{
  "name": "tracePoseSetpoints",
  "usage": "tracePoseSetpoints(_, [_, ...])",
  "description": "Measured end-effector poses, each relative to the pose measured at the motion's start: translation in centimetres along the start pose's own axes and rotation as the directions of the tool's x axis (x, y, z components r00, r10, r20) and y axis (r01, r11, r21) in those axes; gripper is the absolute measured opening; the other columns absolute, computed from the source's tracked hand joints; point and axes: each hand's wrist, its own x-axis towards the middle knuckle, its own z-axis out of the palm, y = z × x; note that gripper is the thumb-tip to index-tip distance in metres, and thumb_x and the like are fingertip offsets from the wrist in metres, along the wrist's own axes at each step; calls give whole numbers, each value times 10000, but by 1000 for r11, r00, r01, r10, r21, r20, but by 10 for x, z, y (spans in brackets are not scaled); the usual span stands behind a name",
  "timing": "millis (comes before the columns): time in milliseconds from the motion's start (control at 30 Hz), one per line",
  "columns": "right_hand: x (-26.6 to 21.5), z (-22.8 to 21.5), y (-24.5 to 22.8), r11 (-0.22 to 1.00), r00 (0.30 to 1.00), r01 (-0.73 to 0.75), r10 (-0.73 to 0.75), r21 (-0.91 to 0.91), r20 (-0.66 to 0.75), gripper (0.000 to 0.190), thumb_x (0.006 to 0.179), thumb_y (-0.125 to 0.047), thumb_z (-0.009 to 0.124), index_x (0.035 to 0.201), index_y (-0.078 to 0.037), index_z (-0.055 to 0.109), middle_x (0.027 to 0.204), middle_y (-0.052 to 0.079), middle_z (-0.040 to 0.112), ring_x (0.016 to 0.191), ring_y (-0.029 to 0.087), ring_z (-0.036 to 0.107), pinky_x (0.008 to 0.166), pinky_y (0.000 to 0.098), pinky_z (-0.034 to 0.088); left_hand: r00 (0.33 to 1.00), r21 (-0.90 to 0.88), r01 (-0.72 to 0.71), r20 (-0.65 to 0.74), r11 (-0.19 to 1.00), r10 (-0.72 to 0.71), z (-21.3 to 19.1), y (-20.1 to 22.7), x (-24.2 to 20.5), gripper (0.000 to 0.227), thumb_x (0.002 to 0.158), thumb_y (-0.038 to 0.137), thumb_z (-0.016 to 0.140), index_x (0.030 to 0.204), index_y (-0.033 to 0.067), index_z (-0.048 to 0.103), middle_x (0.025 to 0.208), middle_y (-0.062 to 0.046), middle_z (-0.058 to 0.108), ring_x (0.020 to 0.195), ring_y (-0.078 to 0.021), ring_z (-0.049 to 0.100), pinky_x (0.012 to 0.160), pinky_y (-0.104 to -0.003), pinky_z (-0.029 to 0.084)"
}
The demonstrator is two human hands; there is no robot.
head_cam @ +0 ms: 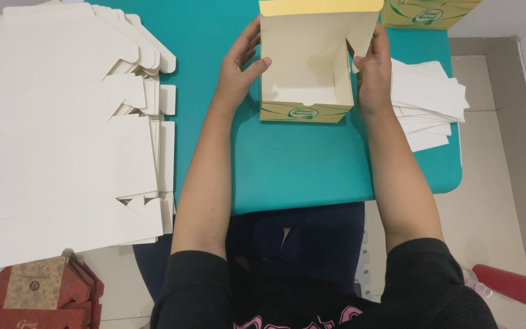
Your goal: The person folds flat cardboard pieces into small boxes on a teal table. They apply printed labels to the sides, fold the flaps to form the box shape, and stack the finished boxes. The person repeats this process with additional flat pieces.
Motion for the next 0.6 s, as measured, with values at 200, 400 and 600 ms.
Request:
tracePoseSetpoints(200, [1, 4, -7, 998, 1000, -6, 7, -61, 15, 468, 844, -108, 425, 1310, -84, 403, 1131, 52, 482, 1044, 160, 446, 894, 289, 376, 1000, 18, 2, -13, 1000, -2, 0, -3, 0, 553, 978, 239, 614, 1464, 262, 350, 1510, -30, 389, 1423, -307, 376, 1146, -462, 336])
tracePoseSetpoints(400, [0, 5, -6, 998, 999, 31, -30, -51, 26, 489, 830, -109, 455, 1315, -82, 397, 1164, 55, 479, 1090, 173, 453, 935, 303, 386, 1000, 3, -12, -10, 1000, 12, 1, -1, 0, 551, 988, 245, 621, 1467, 241, 350, 1508, -37, 393, 1424, -307, 374, 1162, -458, 327])
tracePoseSetpoints(600, [-1, 8, -11, 996, 999, -35, 36, -86, 10, 524, 780, 19, 419, 1293, -78, 380, 1141, 52, 480, 1066, 170, 462, 920, 289, 400, 999, 38, -24, -24, 999, 25, 1, -1, 0, 556, 977, 225, 634, 1461, 231, 363, 1489, -41, 426, 1413, -246, 391, 1158, -442, 305])
